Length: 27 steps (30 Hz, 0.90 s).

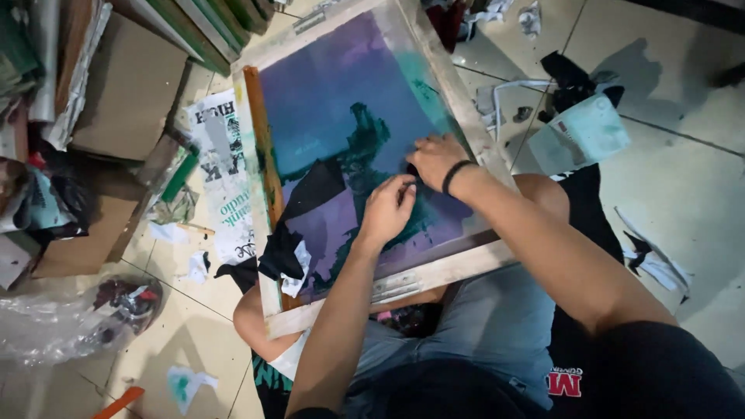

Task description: Masking a screen printing frame by adhering small pieces of black fabric to the screen using a spray bottle and manual smoothing.

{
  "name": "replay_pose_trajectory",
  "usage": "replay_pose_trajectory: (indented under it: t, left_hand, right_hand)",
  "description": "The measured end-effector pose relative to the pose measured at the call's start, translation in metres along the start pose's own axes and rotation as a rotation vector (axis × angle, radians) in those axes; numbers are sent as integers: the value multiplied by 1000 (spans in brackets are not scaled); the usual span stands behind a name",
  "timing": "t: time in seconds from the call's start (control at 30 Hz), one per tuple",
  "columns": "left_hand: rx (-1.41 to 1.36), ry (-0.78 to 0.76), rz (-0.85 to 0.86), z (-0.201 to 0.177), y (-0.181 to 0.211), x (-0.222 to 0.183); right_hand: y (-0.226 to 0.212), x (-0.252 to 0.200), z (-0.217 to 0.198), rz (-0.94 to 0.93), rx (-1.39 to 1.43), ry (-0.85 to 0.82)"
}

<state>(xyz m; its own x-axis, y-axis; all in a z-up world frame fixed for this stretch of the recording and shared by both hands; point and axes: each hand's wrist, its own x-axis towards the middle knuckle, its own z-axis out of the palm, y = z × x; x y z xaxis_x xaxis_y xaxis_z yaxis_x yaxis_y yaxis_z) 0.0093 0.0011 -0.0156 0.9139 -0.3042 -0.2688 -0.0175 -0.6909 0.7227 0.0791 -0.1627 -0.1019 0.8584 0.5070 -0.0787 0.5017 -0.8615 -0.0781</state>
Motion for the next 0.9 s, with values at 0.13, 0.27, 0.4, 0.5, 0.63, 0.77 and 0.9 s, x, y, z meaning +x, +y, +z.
replay_pose_trajectory:
  t: [0.13, 0.27, 0.4, 0.5, 0.63, 0.77, 0.9]
  left_hand:
    - [-30, 47, -6, -1, 1, -2]
    - [55, -88, 100, 16, 6, -1]
    - [84, -172, 254, 25, 16, 0]
    - [27, -141, 175, 22, 14, -3]
    - [-38, -109, 166, 12, 10, -6]
    - [-48, -134, 136, 8, 12, -13]
    - [-115, -207, 144, 0, 34, -14]
  right_hand:
    - [3, -22, -1, -25, -9, -90]
    - [-13, -102, -57, 48, -37, -128]
    - [-14, -131, -68, 110, -109, -13]
    - [5, -89, -39, 93, -98, 124]
    - [36, -29, -14, 91, -144, 160]
    - [35, -39, -1, 93, -166, 47]
    - [2, -128, -53, 57, -145, 37]
